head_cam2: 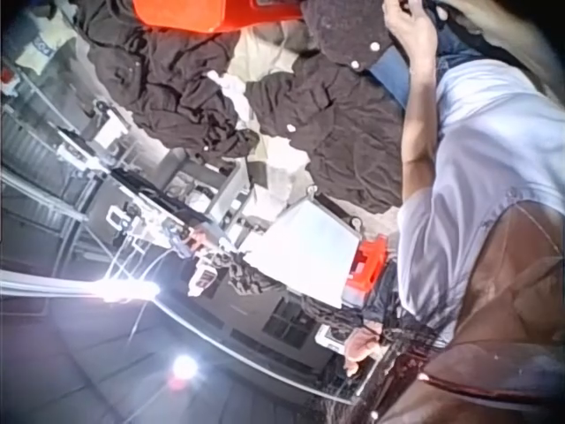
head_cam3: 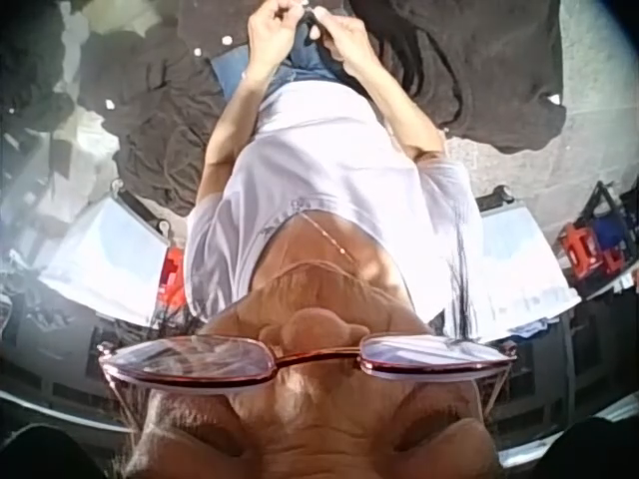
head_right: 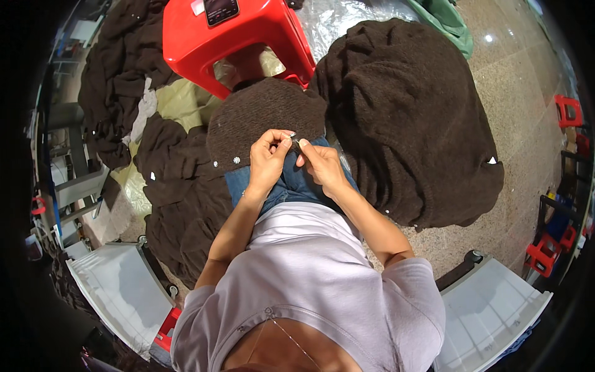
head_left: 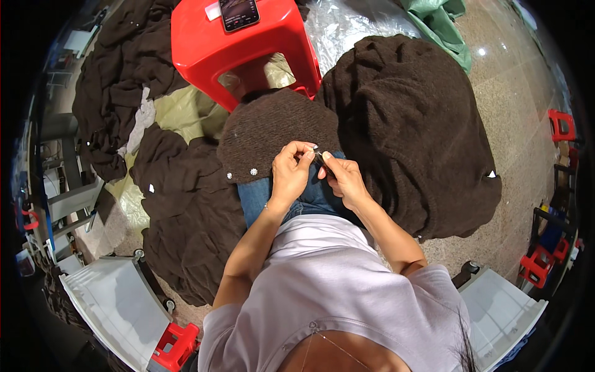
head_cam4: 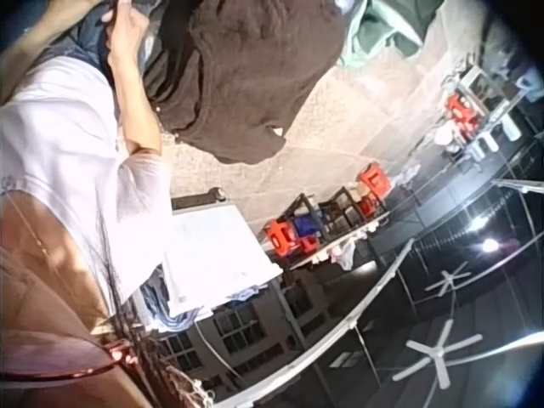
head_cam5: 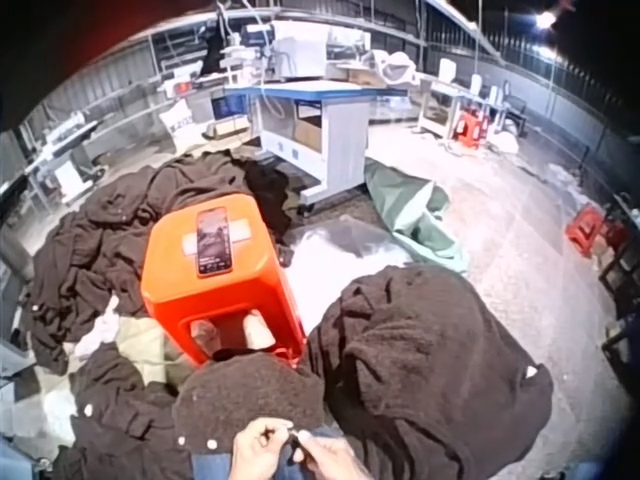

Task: Attaching small white buttons or snaps to pieces of brown fabric.

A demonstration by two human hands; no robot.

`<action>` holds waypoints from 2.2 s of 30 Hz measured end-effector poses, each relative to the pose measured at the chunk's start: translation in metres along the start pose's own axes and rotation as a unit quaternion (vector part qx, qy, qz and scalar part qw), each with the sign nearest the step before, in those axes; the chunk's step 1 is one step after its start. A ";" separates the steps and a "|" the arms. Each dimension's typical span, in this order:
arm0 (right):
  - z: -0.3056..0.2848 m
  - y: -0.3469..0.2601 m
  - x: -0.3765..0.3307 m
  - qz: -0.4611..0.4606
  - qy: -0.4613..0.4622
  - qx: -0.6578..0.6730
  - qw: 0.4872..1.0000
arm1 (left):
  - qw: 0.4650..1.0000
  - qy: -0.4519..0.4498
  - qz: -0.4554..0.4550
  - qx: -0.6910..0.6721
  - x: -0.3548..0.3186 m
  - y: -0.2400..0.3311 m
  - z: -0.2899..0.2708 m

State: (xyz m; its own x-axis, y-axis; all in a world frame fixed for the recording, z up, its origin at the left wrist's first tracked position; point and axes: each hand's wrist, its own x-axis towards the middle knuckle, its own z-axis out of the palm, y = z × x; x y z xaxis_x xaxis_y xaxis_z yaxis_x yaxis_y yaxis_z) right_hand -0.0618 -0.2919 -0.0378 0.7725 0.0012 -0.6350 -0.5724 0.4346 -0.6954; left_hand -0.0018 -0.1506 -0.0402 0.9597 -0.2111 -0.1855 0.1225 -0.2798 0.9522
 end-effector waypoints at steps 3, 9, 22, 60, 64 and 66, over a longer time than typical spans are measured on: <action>0.002 -0.003 0.001 0.021 -0.010 0.007 1.000 | 0.998 -0.011 -0.011 -0.058 -0.001 -0.003 -0.002; -0.003 -0.006 -0.006 0.035 -0.005 -0.030 0.999 | 0.997 -0.017 -0.021 -0.079 -0.001 -0.009 -0.004; 0.002 -0.011 0.006 0.020 0.014 -0.062 0.998 | 0.999 -0.016 0.008 -0.038 -0.002 -0.003 -0.004; 0.180 0.023 0.064 -0.432 -0.024 -0.691 0.579 | 0.948 0.232 0.190 0.105 0.020 -0.111 -0.158; 0.169 -0.009 0.059 -0.547 -0.036 -0.584 0.599 | 0.970 0.198 0.134 0.045 0.031 -0.113 -0.162; 0.166 -0.038 0.039 -0.588 -0.043 -0.526 0.614 | 0.967 0.196 0.149 0.070 0.034 -0.119 -0.171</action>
State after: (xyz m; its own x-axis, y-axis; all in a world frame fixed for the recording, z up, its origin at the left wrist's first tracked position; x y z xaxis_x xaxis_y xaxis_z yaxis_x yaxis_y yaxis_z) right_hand 0.0361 -0.1588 0.0201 0.8074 0.3108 0.5015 0.5679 -0.6399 -0.5177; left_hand 0.0597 0.0353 -0.1181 0.9728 0.0614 0.2235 -0.1827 -0.3902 0.9024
